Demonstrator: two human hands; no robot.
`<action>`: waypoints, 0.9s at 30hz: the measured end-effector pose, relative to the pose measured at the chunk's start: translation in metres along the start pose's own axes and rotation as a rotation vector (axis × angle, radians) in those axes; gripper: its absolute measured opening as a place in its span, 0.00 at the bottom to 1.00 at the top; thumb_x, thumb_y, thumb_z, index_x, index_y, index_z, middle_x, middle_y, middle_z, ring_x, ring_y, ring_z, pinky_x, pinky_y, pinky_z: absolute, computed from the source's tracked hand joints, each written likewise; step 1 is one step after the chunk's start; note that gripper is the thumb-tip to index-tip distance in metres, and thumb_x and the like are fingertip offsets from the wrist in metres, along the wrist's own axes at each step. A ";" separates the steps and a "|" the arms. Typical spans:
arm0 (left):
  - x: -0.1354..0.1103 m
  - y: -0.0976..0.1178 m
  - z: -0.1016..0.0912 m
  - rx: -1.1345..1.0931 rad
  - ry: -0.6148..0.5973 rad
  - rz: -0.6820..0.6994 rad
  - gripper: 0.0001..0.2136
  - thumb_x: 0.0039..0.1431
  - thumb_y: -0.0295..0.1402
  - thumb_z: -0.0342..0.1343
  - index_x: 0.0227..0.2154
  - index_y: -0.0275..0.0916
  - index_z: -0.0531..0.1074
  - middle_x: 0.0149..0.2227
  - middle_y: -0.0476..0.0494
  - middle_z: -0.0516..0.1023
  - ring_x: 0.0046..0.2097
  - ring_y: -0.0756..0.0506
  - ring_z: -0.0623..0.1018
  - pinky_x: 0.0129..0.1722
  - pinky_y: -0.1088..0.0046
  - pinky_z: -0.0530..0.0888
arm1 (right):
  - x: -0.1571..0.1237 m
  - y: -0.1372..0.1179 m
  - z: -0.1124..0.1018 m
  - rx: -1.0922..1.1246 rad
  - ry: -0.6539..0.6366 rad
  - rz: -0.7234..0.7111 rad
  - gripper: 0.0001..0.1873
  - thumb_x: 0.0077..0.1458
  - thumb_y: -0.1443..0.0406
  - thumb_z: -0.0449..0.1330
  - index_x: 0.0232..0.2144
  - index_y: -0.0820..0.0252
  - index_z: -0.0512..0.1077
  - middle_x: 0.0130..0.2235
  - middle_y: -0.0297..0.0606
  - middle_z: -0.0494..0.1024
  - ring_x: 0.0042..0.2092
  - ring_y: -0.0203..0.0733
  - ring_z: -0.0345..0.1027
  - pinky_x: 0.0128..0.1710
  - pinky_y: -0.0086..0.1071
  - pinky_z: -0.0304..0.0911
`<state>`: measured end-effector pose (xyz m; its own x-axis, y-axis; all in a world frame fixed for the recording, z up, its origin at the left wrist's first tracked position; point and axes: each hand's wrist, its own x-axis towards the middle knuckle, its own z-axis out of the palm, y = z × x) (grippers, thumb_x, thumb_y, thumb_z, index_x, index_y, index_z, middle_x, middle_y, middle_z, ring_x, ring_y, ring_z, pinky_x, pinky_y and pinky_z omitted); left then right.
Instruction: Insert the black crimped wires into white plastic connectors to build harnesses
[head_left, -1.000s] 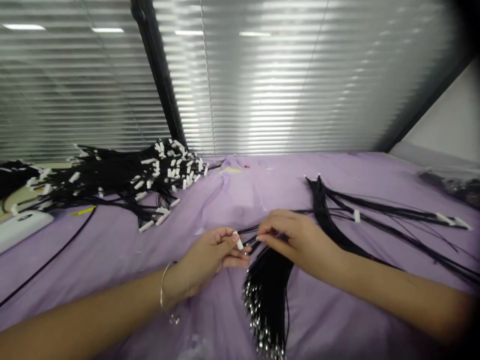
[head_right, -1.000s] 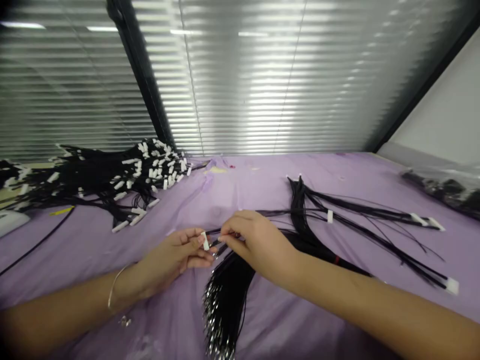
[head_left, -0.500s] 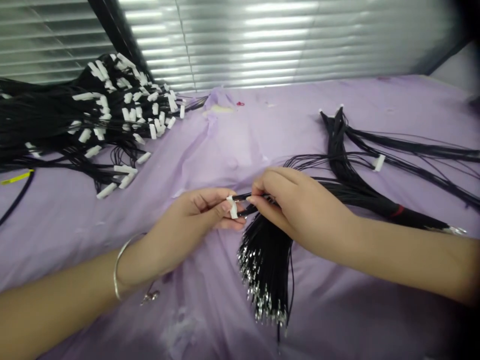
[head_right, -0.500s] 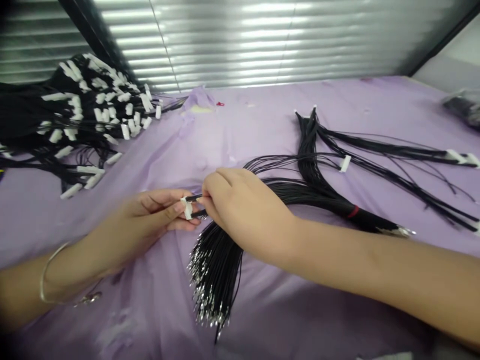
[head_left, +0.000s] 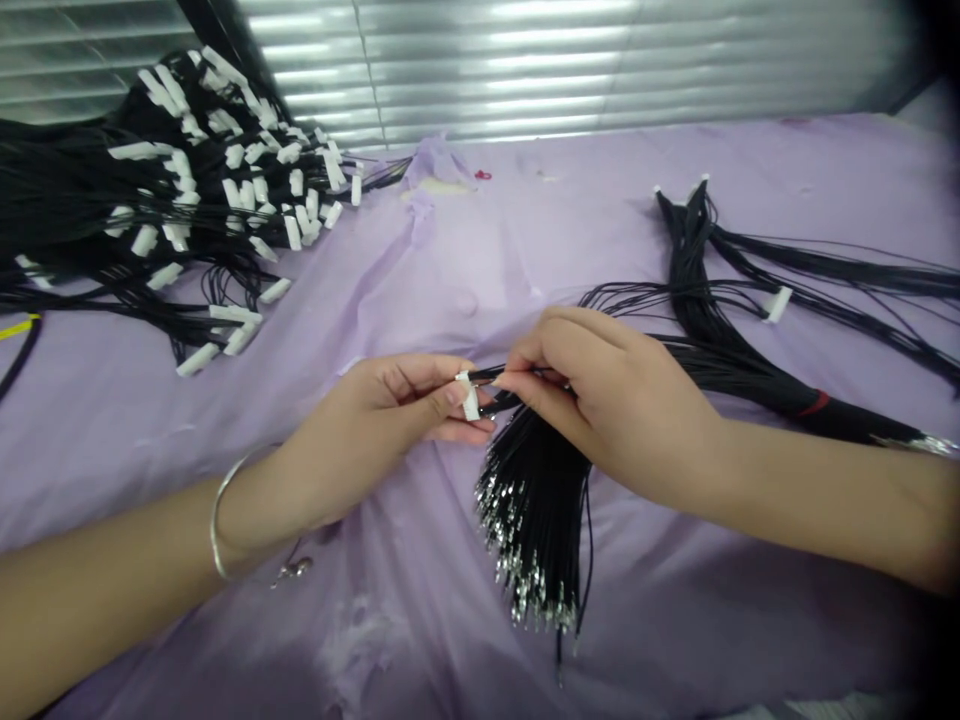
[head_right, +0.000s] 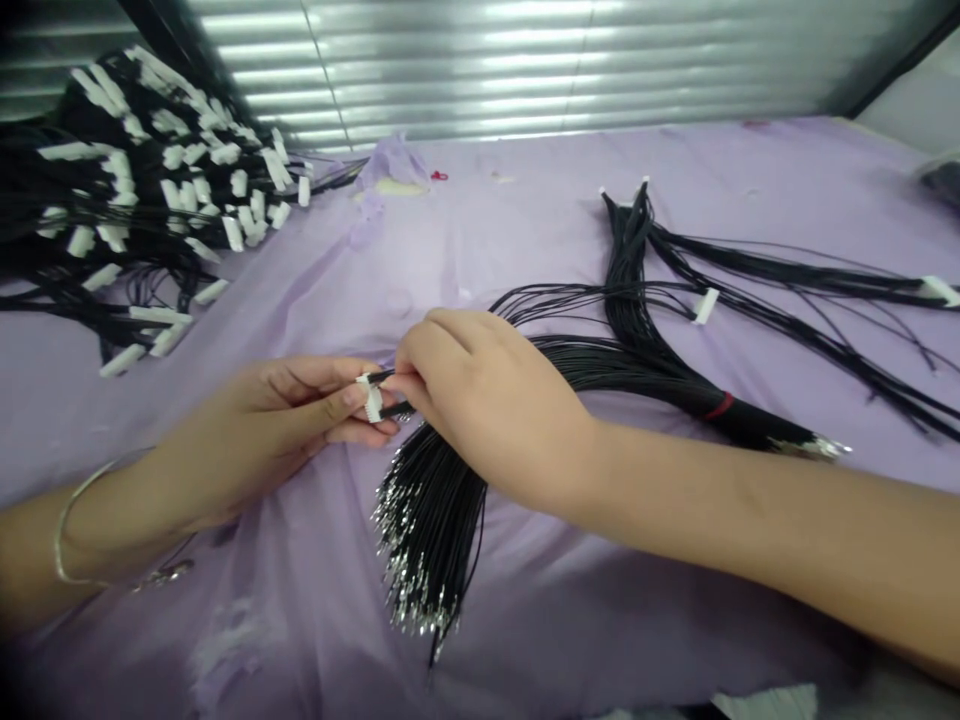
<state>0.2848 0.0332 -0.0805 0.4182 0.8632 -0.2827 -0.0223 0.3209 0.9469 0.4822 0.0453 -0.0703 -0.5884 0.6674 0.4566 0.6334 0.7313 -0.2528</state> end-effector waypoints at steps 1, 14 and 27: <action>0.000 0.000 0.000 -0.002 0.000 -0.001 0.08 0.58 0.33 0.59 0.39 0.39 0.79 0.40 0.44 0.81 0.39 0.48 0.79 0.42 0.75 0.77 | 0.000 0.000 0.000 0.012 0.005 0.005 0.09 0.62 0.64 0.51 0.30 0.59 0.67 0.29 0.36 0.71 0.35 0.40 0.68 0.36 0.34 0.65; 0.001 0.002 -0.003 -0.049 -0.070 -0.017 0.07 0.60 0.30 0.57 0.37 0.38 0.80 0.37 0.46 0.79 0.38 0.51 0.77 0.39 0.80 0.77 | -0.003 0.004 0.009 -0.154 0.085 -0.184 0.14 0.64 0.66 0.46 0.32 0.59 0.70 0.30 0.39 0.71 0.35 0.41 0.66 0.38 0.36 0.65; 0.000 0.000 0.000 0.014 -0.020 0.034 0.08 0.57 0.31 0.59 0.37 0.39 0.80 0.36 0.44 0.81 0.38 0.47 0.78 0.38 0.76 0.77 | -0.003 0.002 0.011 -0.136 0.005 -0.131 0.17 0.65 0.65 0.43 0.31 0.62 0.69 0.31 0.40 0.70 0.36 0.41 0.64 0.37 0.36 0.64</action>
<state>0.2849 0.0335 -0.0801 0.4353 0.8656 -0.2475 -0.0244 0.2862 0.9579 0.4799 0.0465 -0.0820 -0.6680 0.5667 0.4823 0.6139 0.7860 -0.0733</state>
